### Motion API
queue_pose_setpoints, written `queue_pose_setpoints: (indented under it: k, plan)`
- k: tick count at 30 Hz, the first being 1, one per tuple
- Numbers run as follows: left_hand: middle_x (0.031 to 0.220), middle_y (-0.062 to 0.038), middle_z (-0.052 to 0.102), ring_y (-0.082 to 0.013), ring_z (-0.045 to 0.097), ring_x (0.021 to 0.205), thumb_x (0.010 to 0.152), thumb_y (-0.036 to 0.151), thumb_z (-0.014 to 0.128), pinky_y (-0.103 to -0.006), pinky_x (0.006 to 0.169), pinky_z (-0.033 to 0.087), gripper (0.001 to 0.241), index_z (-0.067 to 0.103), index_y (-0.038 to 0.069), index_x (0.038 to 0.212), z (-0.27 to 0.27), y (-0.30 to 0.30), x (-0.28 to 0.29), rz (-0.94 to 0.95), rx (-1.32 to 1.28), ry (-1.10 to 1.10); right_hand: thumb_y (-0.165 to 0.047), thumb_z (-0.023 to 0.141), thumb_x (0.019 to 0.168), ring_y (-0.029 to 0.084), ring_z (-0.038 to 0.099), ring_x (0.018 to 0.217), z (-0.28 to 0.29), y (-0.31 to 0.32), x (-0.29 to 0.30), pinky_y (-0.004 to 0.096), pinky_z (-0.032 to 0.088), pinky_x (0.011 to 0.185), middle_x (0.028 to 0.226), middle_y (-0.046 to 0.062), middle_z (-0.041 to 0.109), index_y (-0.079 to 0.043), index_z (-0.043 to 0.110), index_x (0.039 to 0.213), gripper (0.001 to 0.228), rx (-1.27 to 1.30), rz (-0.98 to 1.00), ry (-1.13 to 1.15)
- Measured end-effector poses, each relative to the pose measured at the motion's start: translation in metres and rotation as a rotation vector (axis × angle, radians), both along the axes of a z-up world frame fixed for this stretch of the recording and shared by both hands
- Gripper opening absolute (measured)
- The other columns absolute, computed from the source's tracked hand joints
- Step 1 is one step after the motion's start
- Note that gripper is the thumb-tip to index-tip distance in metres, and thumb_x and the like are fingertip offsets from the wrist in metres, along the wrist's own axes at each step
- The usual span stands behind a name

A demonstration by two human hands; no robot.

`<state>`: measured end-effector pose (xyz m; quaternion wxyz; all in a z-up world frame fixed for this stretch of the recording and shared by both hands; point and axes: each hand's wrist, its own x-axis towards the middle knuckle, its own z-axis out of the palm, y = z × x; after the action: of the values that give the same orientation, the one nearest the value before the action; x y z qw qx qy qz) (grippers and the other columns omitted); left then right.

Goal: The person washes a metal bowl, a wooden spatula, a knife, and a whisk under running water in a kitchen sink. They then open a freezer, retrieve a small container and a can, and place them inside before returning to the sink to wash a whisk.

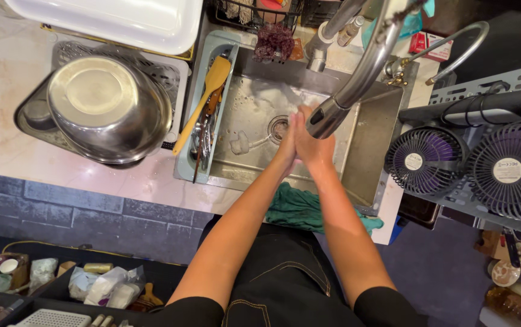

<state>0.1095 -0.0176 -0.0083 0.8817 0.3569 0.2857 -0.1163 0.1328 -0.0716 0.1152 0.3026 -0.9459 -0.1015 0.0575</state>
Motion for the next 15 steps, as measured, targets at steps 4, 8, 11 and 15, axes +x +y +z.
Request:
queue_pose_setpoints:
  k: [4,8,11,15]
  plan:
    - [0.143,-0.005,0.056,-0.0266,0.055,0.127,0.083,0.086,0.026,-0.051,0.087,0.049,0.094,0.047,0.023,0.149,0.002,-0.01,-0.012,-0.165,-0.027,0.21,-0.033,0.062,0.096,0.034,0.074,0.102,0.0,-0.003,0.014,0.044,0.057,0.09,0.103,0.012,0.075,-0.009,0.073,0.106,0.028,0.262,-0.074,0.238]
    - [0.146,-0.009,0.062,-0.0284,0.061,0.132,0.084,0.095,0.035,-0.0489,0.096,0.055,0.103,0.049,0.02,0.153,0.0,-0.012,-0.013,0.053,-0.15,0.01,-0.024,0.064,0.099,0.032,0.069,0.106,-0.019,-0.012,0.009,0.042,0.054,0.097,0.105,0.009,0.074,-0.008,0.071,0.105,0.018,0.008,0.441,-0.247]
    - [0.133,0.0,0.063,-0.0246,0.063,0.115,0.075,0.092,0.029,-0.0525,0.076,0.054,0.096,0.046,0.03,0.147,-0.004,-0.012,-0.007,-0.017,-0.127,0.232,-0.022,0.063,0.101,0.034,0.063,0.118,-0.043,-0.027,0.005,0.04,0.049,0.098,0.131,0.016,0.071,-0.012,0.073,0.127,0.029,0.021,0.408,-0.515]
    - [0.123,-0.007,0.068,-0.0277,0.065,0.101,0.078,0.078,0.047,-0.0522,0.074,0.052,0.084,0.056,0.023,0.14,-0.005,-0.013,0.011,-0.232,0.316,0.249,-0.022,0.059,0.104,0.021,0.063,0.11,-0.088,-0.051,0.012,0.036,0.052,0.098,0.119,0.013,0.068,-0.004,0.065,0.13,0.033,0.682,-0.057,0.205]
